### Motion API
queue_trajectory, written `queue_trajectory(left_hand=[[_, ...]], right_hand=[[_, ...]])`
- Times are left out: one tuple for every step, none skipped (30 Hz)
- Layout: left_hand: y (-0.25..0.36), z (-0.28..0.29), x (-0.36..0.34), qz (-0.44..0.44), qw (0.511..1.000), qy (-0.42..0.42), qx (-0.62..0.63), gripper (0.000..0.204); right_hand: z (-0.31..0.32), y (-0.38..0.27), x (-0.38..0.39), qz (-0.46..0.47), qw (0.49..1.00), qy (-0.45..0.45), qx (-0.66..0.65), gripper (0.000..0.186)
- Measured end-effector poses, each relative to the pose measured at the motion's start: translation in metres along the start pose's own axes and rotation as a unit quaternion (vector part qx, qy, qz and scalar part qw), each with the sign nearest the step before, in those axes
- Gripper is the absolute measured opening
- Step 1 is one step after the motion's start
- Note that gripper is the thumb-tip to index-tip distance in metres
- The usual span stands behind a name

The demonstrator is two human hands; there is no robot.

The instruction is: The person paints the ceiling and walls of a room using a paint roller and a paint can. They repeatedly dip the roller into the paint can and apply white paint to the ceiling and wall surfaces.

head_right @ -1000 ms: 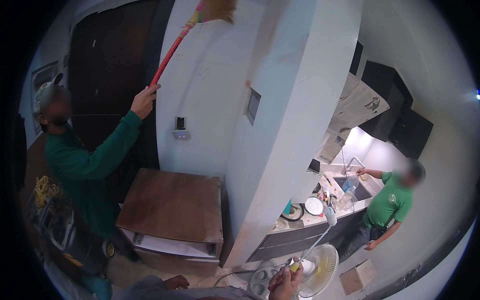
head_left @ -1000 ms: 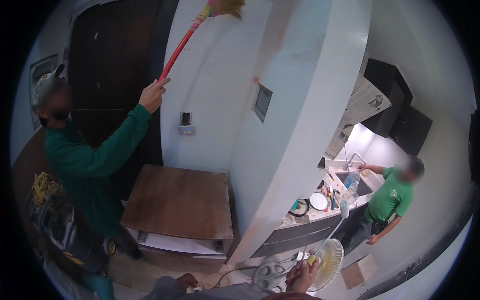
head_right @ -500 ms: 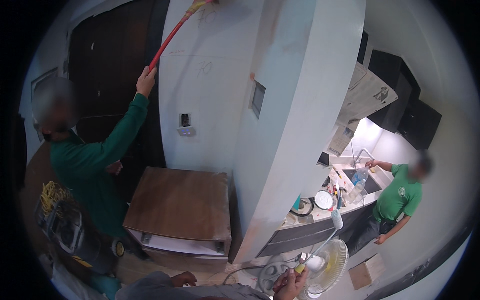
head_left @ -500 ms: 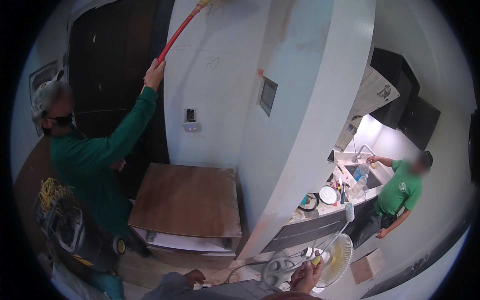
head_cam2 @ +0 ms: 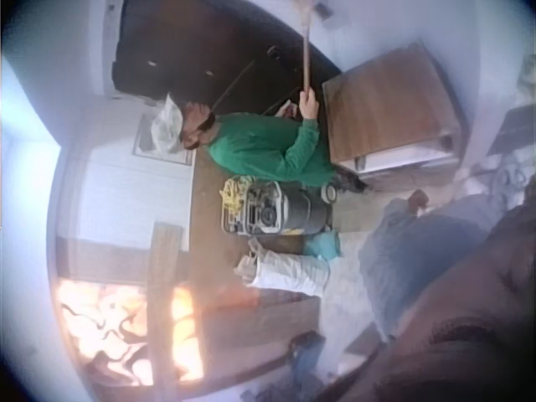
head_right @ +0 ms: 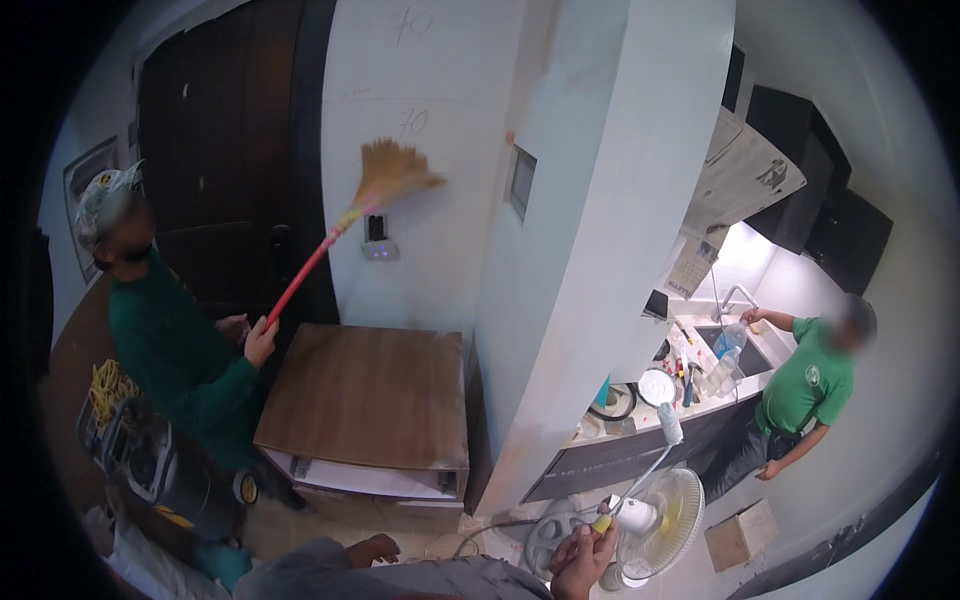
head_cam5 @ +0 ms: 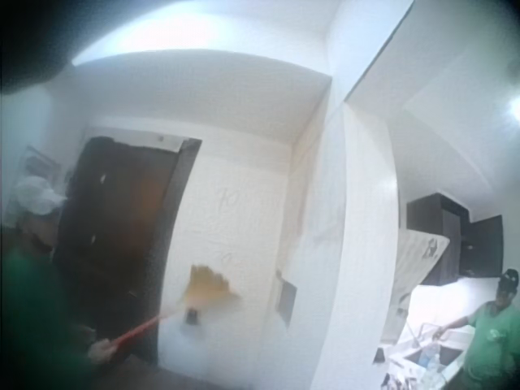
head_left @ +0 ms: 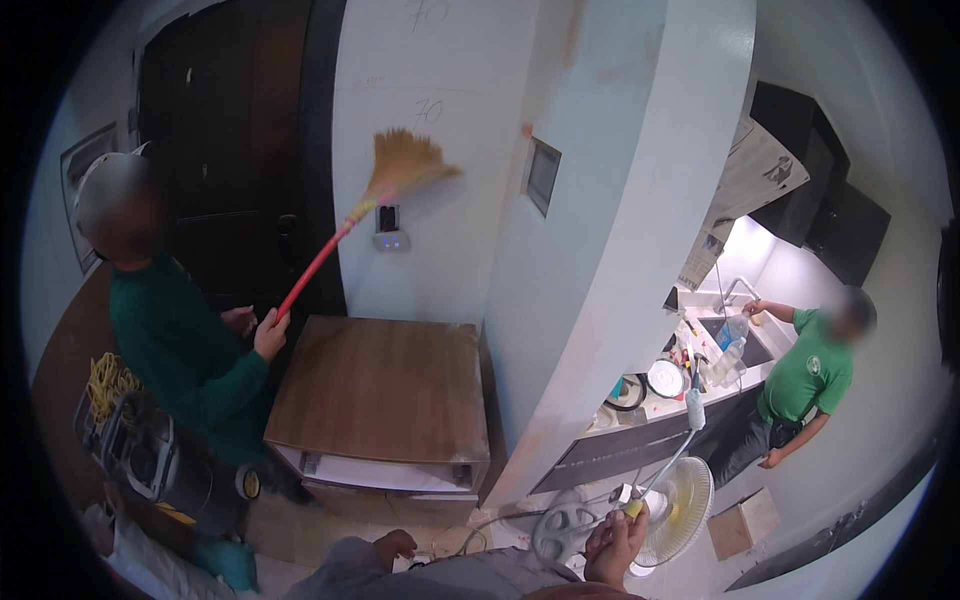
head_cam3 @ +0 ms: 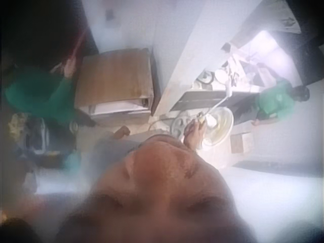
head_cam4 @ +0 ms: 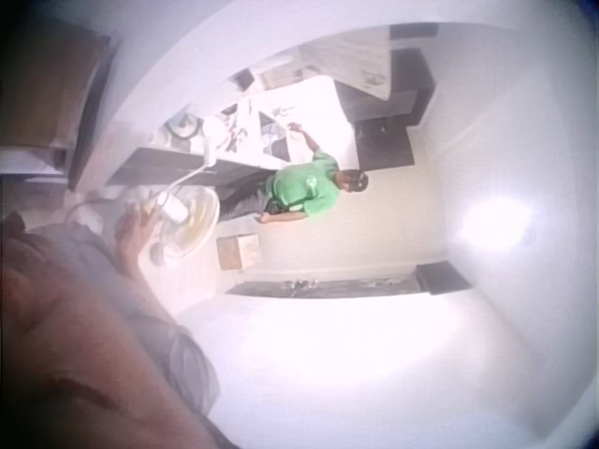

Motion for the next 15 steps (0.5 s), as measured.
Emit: queue_trajectory(left_hand=[[0.004, 0.0, -0.001, -0.003, 1.0, 0.0, -0.002, 0.03], [0.005, -0.002, 0.0, -0.008, 1.0, 0.002, -0.002, 0.031], [0.005, -0.004, -0.001, -0.011, 1.0, 0.003, -0.005, 0.031], [0.005, -0.007, -0.001, -0.013, 1.0, 0.003, -0.007, 0.032], [0.007, -0.012, -0.001, -0.015, 1.0, 0.0, -0.009, 0.032], [0.004, -0.016, 0.001, -0.015, 1.0, 0.001, -0.007, 0.033], [0.002, -0.02, 0.003, -0.015, 1.0, 0.001, -0.007, 0.033], [0.005, -0.023, 0.003, -0.018, 1.0, 0.0, -0.009, 0.034], [0.006, -0.026, 0.004, -0.018, 1.0, -0.004, -0.013, 0.034], [0.006, -0.032, 0.006, -0.016, 1.0, -0.009, -0.015, 0.035], [0.007, -0.034, 0.007, -0.018, 1.0, -0.009, -0.017, 0.035], [0.006, -0.04, 0.009, -0.016, 1.0, -0.012, -0.018, 0.036], [0.006, -0.044, 0.011, -0.017, 1.0, -0.014, -0.021, 0.036], [0.004, -0.046, 0.012, -0.017, 0.999, -0.016, -0.024, 0.037], [0.001, -0.049, 0.014, -0.014, 0.999, -0.018, -0.028, 0.037]], right_hand=[[-0.002, -0.003, -0.001, 0.003, 1.0, -0.014, 0.004, 0.05], [-0.005, -0.006, 0.001, 0.002, 1.0, -0.03, 0.009, 0.05], [-0.005, -0.008, 0.001, 0.003, 1.0, -0.026, 0.007, 0.049], [-0.006, -0.009, 0.001, 0.003, 1.0, -0.023, 0.005, 0.047], [-0.005, -0.009, 0.001, 0.003, 1.0, -0.018, 0.004, 0.046], [-0.006, -0.01, 0.002, 0.0, 1.0, -0.023, 0.005, 0.046], [-0.008, -0.011, 0.002, -0.004, 1.0, -0.028, 0.005, 0.046], [-0.008, -0.011, 0.002, -0.002, 1.0, -0.03, 0.003, 0.046], [-0.006, -0.011, 0.003, -0.004, 1.0, -0.028, 0.014, 0.054], [-0.004, -0.01, 0.004, -0.007, 1.0, -0.026, 0.012, 0.054], [-0.002, -0.01, 0.004, -0.008, 1.0, -0.025, 0.007, 0.054], [0.0, -0.009, 0.004, -0.009, 1.0, -0.024, 0.003, 0.054], [0.001, -0.009, 0.004, -0.008, 1.0, -0.028, 0.007, 0.053], [0.002, -0.008, 0.004, -0.01, 0.999, -0.031, 0.01, 0.053], [0.002, -0.008, 0.004, -0.012, 0.999, -0.034, 0.013, 0.053]])
Point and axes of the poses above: each hand's wrist, its own x-axis away from the middle knuckle, its own z-axis out of the back of the hand, y = z × x, the point moved 7 cm from there along -x, towards the middle knuckle, and after that the axes turned 1 degree about z, right-handed, at the moved point
